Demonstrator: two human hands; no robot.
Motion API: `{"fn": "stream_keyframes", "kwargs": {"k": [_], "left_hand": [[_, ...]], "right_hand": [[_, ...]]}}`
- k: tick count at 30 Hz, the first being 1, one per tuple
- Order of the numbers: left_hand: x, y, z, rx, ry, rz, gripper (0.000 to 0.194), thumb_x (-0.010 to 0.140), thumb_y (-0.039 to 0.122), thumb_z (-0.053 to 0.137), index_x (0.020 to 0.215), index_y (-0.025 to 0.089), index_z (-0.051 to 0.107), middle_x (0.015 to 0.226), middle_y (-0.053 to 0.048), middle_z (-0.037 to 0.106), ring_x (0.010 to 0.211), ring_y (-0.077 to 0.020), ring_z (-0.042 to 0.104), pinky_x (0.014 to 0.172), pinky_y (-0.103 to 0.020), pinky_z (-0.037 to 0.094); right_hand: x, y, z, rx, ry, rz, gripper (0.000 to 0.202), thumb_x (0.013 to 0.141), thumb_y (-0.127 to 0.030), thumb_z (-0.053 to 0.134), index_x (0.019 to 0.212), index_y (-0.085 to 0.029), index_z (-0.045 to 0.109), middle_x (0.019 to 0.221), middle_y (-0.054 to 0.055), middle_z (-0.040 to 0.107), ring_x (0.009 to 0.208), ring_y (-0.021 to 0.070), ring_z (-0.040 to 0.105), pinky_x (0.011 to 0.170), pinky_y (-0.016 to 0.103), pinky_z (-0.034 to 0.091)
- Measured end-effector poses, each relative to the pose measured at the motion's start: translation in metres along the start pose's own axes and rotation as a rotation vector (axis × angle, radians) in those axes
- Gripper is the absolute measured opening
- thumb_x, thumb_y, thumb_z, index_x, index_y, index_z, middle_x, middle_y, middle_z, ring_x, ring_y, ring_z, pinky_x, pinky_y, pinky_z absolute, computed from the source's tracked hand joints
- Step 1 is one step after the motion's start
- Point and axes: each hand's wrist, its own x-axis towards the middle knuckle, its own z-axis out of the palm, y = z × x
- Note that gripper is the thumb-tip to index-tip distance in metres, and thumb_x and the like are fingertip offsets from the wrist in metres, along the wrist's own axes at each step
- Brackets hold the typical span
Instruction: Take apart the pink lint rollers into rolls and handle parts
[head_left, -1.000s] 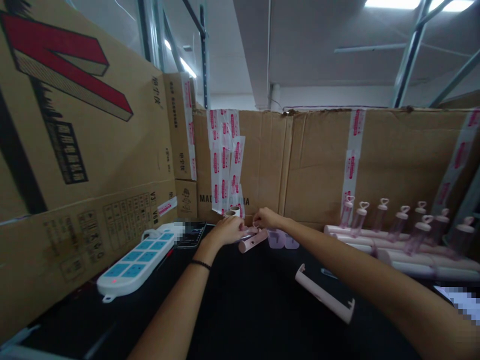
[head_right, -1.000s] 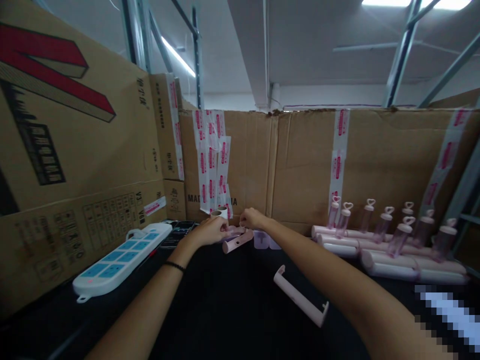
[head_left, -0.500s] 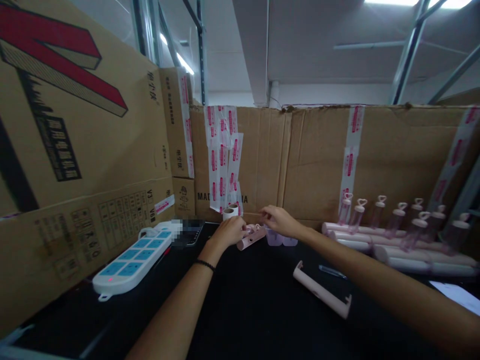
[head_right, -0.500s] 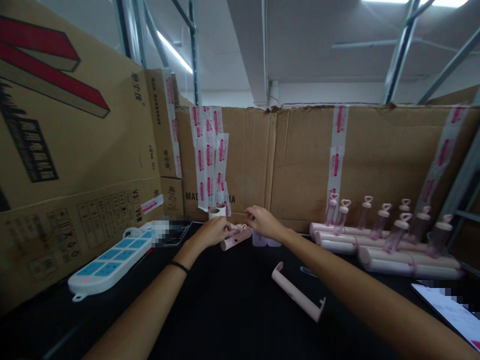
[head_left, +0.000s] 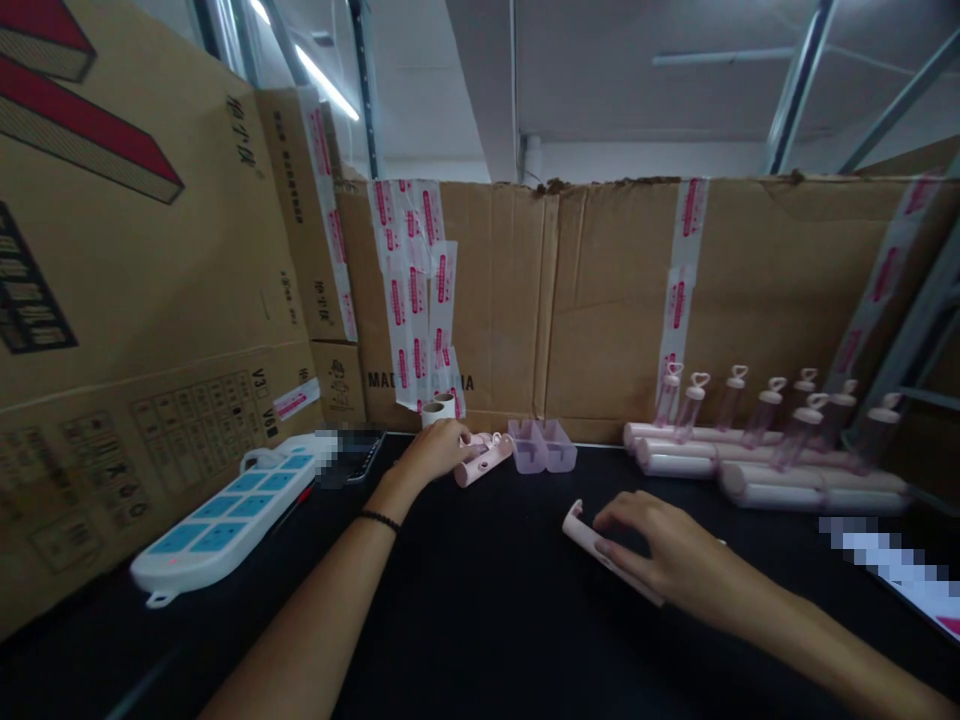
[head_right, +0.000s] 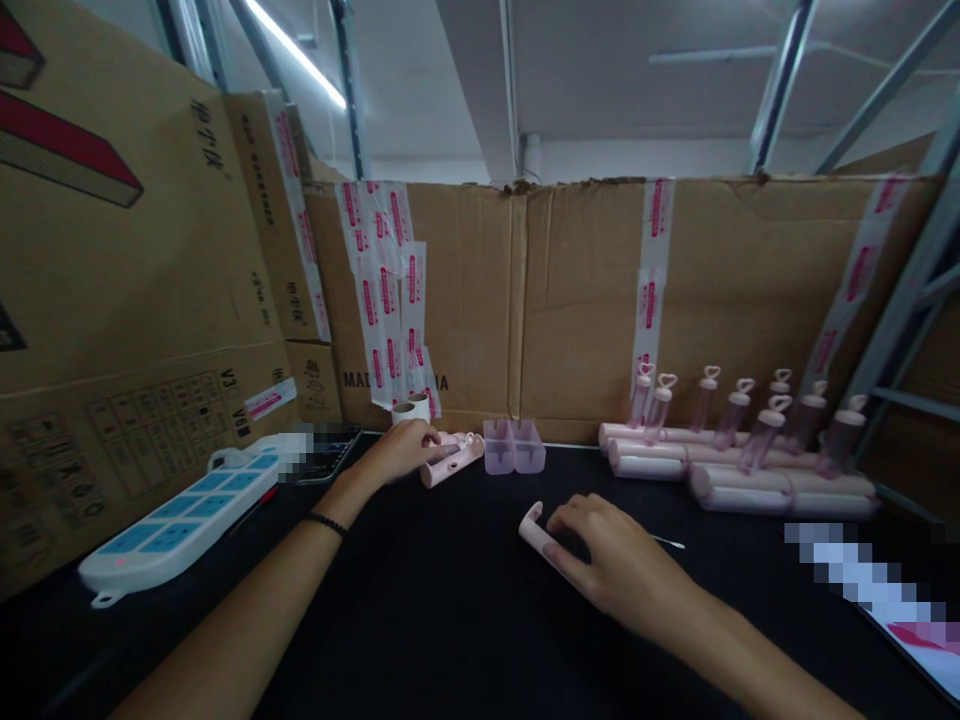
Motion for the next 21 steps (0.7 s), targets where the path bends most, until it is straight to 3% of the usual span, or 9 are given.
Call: {"fn": "stream_keyframes", "kwargs": {"k": [4, 10, 16, 21], "left_hand": [[0.001, 0.001, -0.002, -0.028, 0.004, 0.014, 0.028, 0.098, 0.038, 0.061, 0.111, 0.014, 0.066, 0.109, -0.008, 0.069, 0.096, -0.0206, 0.068, 0.086, -0.042, 0.057], [0.0, 0.001, -0.008, -0.063, 0.046, 0.042, 0.028, 0.098, 0.037, 0.061, 0.113, 0.014, 0.065, 0.111, -0.008, 0.068, 0.098, -0.0209, 0.067, 0.087, -0.042, 0.057], [-0.004, 0.001, -0.015, -0.08, 0.073, 0.056, 0.027, 0.098, 0.037, 0.061, 0.111, 0.014, 0.065, 0.107, -0.007, 0.068, 0.093, -0.02, 0.068, 0.084, -0.04, 0.058], [-0.007, 0.001, -0.021, -0.085, 0.095, 0.065, 0.028, 0.098, 0.038, 0.06, 0.111, 0.014, 0.065, 0.107, -0.007, 0.068, 0.093, -0.0199, 0.067, 0.084, -0.04, 0.058]], "right_hand": [[-0.016, 0.003, 0.009, 0.019, -0.03, 0.063, 0.014, 0.095, -0.032, 0.063, 0.101, -0.024, 0.072, 0.099, 0.008, 0.07, 0.091, 0.0257, 0.066, 0.084, 0.039, 0.05], [-0.004, -0.018, 0.011, -0.025, -0.096, 0.053, 0.01, 0.095, -0.022, 0.061, 0.095, -0.021, 0.071, 0.096, 0.007, 0.069, 0.091, 0.0257, 0.064, 0.081, 0.036, 0.049], [0.034, -0.055, 0.031, -0.048, -0.092, -0.222, 0.006, 0.093, -0.017, 0.065, 0.096, -0.018, 0.069, 0.095, 0.006, 0.07, 0.087, 0.0224, 0.063, 0.076, 0.031, 0.043], [0.084, -0.066, 0.06, -0.026, -0.095, -0.355, 0.003, 0.093, -0.021, 0.068, 0.094, -0.019, 0.068, 0.091, 0.003, 0.069, 0.083, 0.0177, 0.065, 0.072, 0.026, 0.044]]}}
